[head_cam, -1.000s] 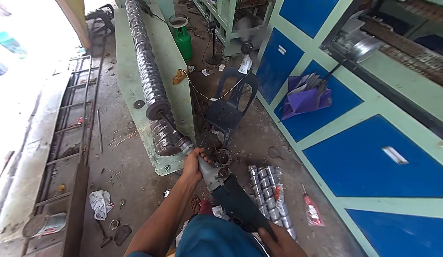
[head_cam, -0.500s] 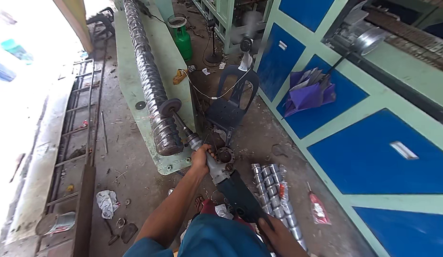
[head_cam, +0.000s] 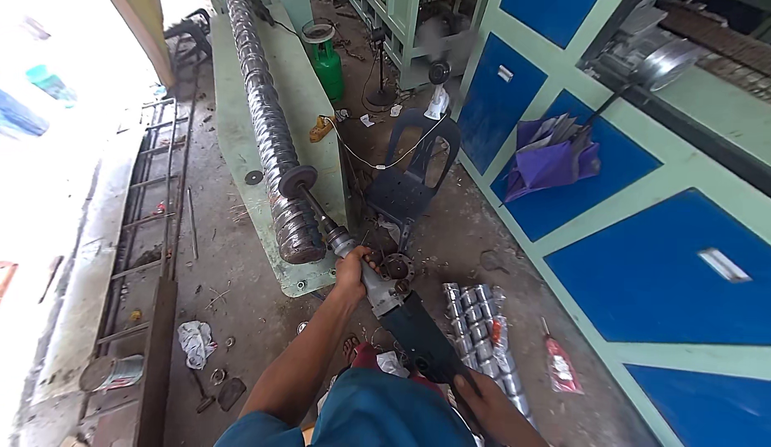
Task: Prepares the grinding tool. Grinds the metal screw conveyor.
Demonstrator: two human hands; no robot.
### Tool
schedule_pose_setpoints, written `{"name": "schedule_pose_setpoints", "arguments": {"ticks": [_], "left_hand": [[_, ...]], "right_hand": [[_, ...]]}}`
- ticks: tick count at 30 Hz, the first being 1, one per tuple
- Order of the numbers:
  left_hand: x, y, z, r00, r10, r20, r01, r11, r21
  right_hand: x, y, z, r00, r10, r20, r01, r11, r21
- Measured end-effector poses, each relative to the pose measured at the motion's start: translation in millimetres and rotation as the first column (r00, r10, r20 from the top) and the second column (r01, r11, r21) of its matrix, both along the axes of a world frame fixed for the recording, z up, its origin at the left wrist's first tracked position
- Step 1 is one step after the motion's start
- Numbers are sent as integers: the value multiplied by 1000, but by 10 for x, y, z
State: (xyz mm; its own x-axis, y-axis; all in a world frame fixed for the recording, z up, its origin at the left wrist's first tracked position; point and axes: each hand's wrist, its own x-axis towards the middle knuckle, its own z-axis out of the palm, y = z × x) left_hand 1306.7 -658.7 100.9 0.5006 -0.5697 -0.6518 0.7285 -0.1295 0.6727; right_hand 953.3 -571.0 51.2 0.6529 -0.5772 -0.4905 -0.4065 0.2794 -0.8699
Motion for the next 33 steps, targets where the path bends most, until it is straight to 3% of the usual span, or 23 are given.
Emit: {"name": "schedule_pose_setpoints", "arguments": {"ticks": [17, 33], "left_hand": [[121, 282, 124, 1000, 8, 5, -7, 999, -43], [-20, -109, -108, 999, -35, 32, 34, 998, 53]], "right_hand": [[42, 53, 148, 998, 61, -8, -62, 993, -104], [9, 19, -59, 998, -37, 42, 35, 999, 41]]}}
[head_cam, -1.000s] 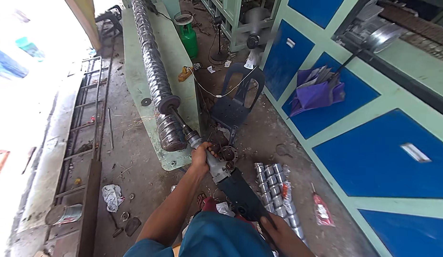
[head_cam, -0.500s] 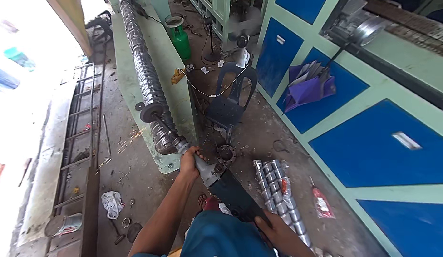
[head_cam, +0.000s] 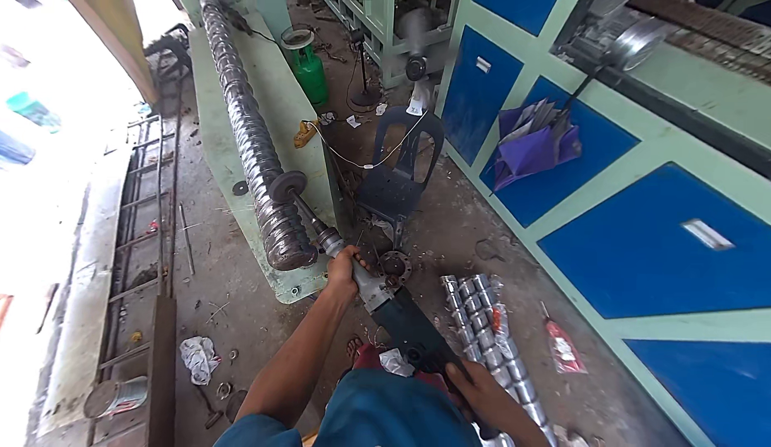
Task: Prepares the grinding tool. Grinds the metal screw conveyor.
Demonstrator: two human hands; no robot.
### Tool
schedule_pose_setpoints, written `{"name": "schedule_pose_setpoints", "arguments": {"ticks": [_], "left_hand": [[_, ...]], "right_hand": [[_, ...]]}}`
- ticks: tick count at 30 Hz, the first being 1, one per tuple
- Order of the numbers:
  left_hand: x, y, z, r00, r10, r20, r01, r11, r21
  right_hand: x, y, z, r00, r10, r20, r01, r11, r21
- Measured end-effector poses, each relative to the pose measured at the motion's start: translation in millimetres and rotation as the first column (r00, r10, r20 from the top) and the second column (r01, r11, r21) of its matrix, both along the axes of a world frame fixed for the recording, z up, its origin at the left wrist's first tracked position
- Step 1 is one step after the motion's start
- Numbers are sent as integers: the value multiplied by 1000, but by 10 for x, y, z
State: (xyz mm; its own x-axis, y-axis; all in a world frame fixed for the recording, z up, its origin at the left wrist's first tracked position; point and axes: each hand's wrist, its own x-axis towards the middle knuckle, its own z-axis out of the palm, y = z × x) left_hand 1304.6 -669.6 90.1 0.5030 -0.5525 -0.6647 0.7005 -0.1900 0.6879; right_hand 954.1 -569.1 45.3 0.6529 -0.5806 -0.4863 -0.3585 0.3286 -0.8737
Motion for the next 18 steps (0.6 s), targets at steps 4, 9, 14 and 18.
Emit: {"name": "schedule_pose_setpoints", "arguments": {"ticks": [4, 9, 14, 18], "left_hand": [[-21, -41, -8, 1000, -6, 14, 6, 1000, 12], [10, 72, 105, 1000, 3, 22, -3, 1000, 0], [69, 238, 214, 1000, 12, 26, -11, 999, -39], [73, 235, 195, 1000, 7, 21, -7, 999, -35]], "right_hand": [[-7, -38, 61, 1000, 7, 8, -8, 999, 46], [-6, -46, 163, 999, 36, 5, -36, 999, 19], [19, -41, 242, 996, 89, -26, -90, 996, -22], [25, -20, 194, 997, 74, -12, -75, 997, -24]]}}
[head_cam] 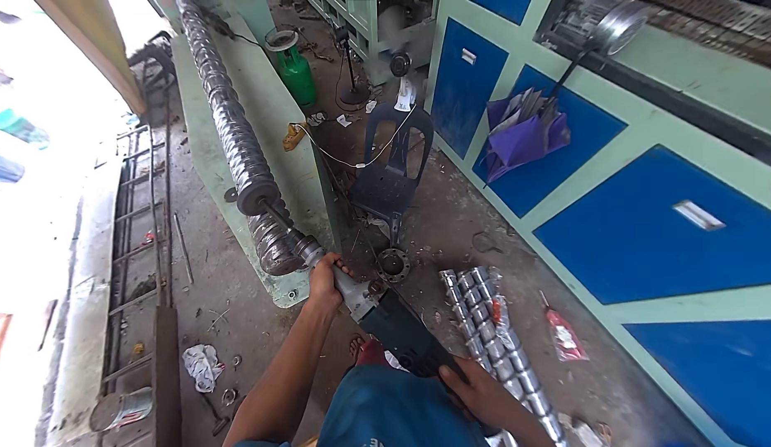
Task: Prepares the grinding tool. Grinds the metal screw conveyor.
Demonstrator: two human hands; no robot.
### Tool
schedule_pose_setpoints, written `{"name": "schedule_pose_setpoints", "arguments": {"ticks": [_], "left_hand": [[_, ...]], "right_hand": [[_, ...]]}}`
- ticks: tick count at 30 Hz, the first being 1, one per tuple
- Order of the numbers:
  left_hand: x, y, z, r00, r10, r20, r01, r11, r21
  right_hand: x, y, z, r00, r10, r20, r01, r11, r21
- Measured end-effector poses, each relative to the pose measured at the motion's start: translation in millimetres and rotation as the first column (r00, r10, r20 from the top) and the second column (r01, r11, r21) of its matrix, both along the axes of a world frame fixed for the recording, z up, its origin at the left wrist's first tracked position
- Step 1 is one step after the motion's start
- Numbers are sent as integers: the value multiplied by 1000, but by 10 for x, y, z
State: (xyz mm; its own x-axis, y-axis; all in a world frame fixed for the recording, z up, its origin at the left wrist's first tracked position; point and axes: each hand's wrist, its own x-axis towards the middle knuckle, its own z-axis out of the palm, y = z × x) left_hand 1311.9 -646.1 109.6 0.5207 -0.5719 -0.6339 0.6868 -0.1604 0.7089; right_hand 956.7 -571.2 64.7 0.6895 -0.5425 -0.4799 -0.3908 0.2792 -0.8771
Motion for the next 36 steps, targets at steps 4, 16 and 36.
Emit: {"name": "schedule_pose_setpoints", "arguments": {"ticks": [4, 16, 36], "left_hand": [[-79, -140, -98, 1000, -14, -10, 15, 1000, 23], [-38, -49, -6, 999, 20, -27, -19, 1000, 19], [84, 178, 12, 996, 46, -78, -51, 997, -56]], "right_hand": [[-70, 6, -74, 999, -38, 2, 38, 999, 15], [-50, 17, 3, 1000, -8, -2, 8, 999, -33], [17, 90, 47, 998, 14, -59, -19, 996, -85]]}}
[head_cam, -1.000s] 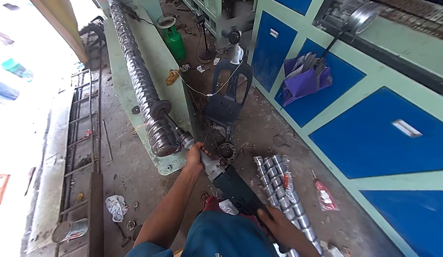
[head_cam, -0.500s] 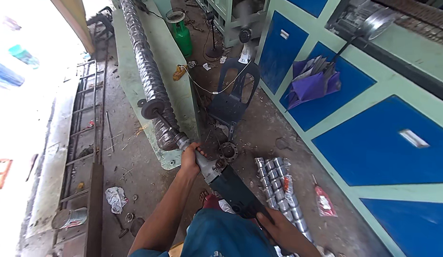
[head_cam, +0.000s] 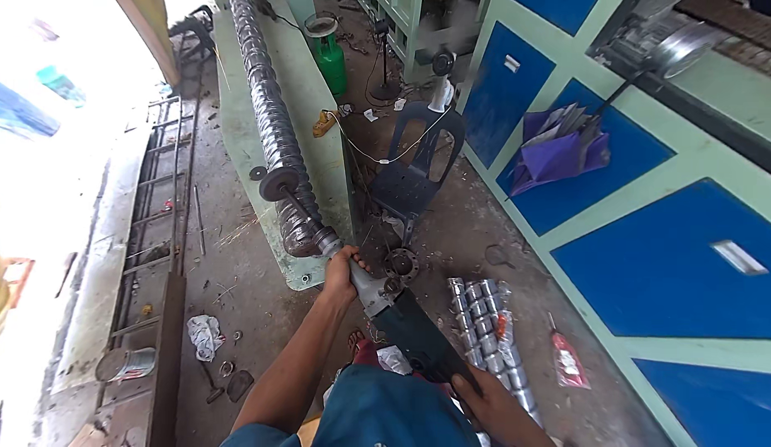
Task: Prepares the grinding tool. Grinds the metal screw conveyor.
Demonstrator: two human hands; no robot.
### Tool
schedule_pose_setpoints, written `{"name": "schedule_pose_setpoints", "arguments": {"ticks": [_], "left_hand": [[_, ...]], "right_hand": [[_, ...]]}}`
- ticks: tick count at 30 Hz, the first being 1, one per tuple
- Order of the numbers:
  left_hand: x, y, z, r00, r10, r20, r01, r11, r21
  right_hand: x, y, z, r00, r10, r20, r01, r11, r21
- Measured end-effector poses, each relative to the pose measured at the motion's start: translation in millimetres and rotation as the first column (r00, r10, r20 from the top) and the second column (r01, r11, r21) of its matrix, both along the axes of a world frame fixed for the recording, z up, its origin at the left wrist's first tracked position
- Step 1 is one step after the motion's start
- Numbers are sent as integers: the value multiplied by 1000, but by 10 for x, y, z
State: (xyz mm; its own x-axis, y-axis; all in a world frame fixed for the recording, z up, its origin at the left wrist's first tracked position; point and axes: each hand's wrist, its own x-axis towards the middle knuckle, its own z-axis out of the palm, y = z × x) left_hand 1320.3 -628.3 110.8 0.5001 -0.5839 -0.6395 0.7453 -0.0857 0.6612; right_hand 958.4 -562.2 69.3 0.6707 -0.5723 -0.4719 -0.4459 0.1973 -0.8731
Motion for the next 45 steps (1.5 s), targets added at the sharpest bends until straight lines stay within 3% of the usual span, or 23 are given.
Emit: {"name": "schedule_pose_setpoints", "arguments": {"ticks": [11, 26, 37, 45], "left_hand": [[-105, -176, -5, 1000, -27, -11, 27, 999, 23], [132, 262, 71, 997, 10, -80, -16, 997, -79], [64, 87, 129, 995, -35, -98, 26, 995, -95], [143, 237, 161, 987, -12, -160, -11, 991, -136]], "right_hand": [[-23, 49, -38, 997, -73, 21, 72, 996, 48], [116, 134, 329, 992, 60, -107, -65, 997, -42], [81, 174, 440, 993, -4, -117, -6, 996, -87], [151, 163, 705, 981, 70, -178, -96, 985, -144]]}}
